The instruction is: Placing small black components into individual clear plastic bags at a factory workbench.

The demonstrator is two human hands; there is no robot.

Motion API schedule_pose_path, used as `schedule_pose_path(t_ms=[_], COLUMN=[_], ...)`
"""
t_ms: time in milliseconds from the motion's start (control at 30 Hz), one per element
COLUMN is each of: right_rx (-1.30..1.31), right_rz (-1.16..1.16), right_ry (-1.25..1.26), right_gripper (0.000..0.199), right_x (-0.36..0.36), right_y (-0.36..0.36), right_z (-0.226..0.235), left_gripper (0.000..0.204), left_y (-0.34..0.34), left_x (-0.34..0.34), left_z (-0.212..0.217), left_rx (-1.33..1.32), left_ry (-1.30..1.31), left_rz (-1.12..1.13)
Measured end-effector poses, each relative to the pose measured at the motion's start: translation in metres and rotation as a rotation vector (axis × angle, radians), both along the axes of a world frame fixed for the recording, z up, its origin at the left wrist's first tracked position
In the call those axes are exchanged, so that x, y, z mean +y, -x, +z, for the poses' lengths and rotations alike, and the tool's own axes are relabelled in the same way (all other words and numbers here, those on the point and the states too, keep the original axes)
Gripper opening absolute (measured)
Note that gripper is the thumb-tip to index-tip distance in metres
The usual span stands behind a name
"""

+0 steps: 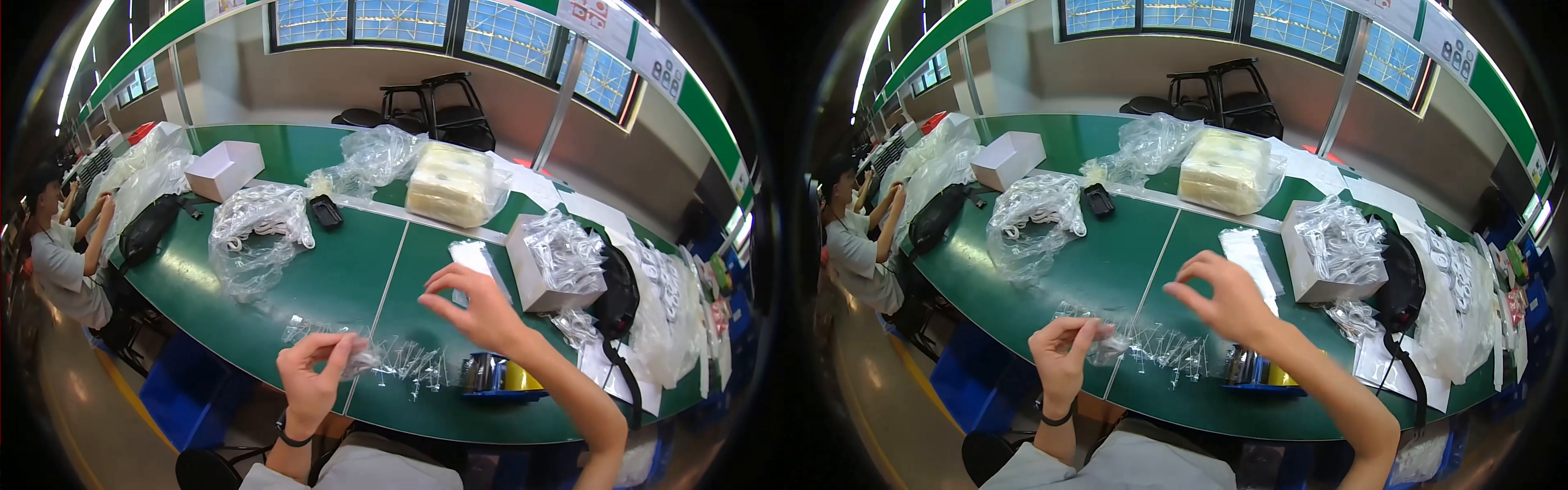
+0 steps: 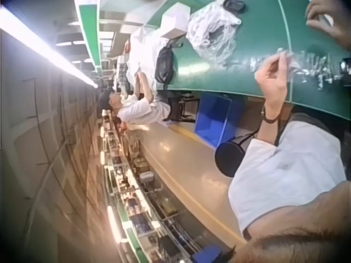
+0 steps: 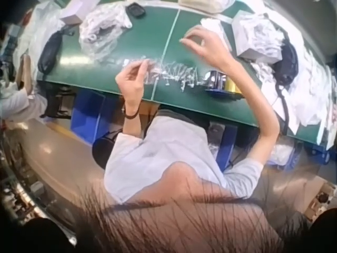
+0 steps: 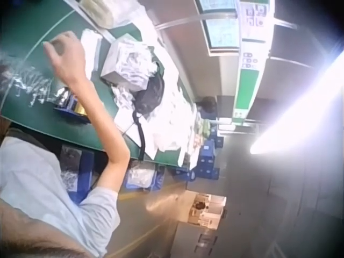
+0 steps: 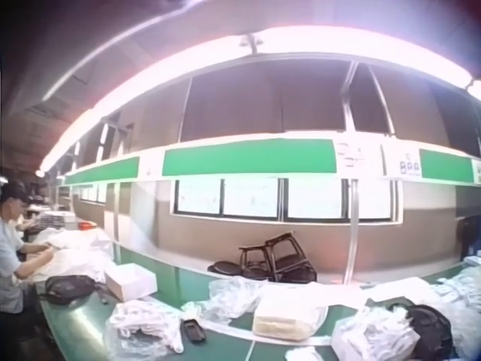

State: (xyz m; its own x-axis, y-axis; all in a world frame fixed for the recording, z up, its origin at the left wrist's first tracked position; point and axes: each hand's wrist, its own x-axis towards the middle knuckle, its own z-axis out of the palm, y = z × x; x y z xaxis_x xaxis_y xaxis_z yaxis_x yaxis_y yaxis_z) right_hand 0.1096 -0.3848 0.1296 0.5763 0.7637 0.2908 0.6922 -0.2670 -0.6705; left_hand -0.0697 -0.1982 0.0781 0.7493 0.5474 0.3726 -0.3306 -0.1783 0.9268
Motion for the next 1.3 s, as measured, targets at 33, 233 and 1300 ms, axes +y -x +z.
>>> schedule_pose_path(t_ms=[33, 233, 1300], right_rx=[0.003, 0.011, 0.076], right_rz=[0.007, 0.254, 0.257], right_ry=[-0.002, -0.052, -0.384], right_gripper=[0.027, 0.044, 0.045], right_x=[0.007, 0.017, -0.052], right_y=[0.012, 0.053, 0.078], right_z=[0.006, 0.015, 0.044], left_gripper=[0.009, 0.007, 0.019], left_y=[-0.003, -0.018, -0.019], left_x=[-0.002, -0.013, -0.002], left_z=[0.002, 0.011, 0.039], left_rx=[-0.014, -0.119, -0.3], left_ry=[-0.023, -0.071, -0.137], left_rz=[0.011, 0.06, -0.657])
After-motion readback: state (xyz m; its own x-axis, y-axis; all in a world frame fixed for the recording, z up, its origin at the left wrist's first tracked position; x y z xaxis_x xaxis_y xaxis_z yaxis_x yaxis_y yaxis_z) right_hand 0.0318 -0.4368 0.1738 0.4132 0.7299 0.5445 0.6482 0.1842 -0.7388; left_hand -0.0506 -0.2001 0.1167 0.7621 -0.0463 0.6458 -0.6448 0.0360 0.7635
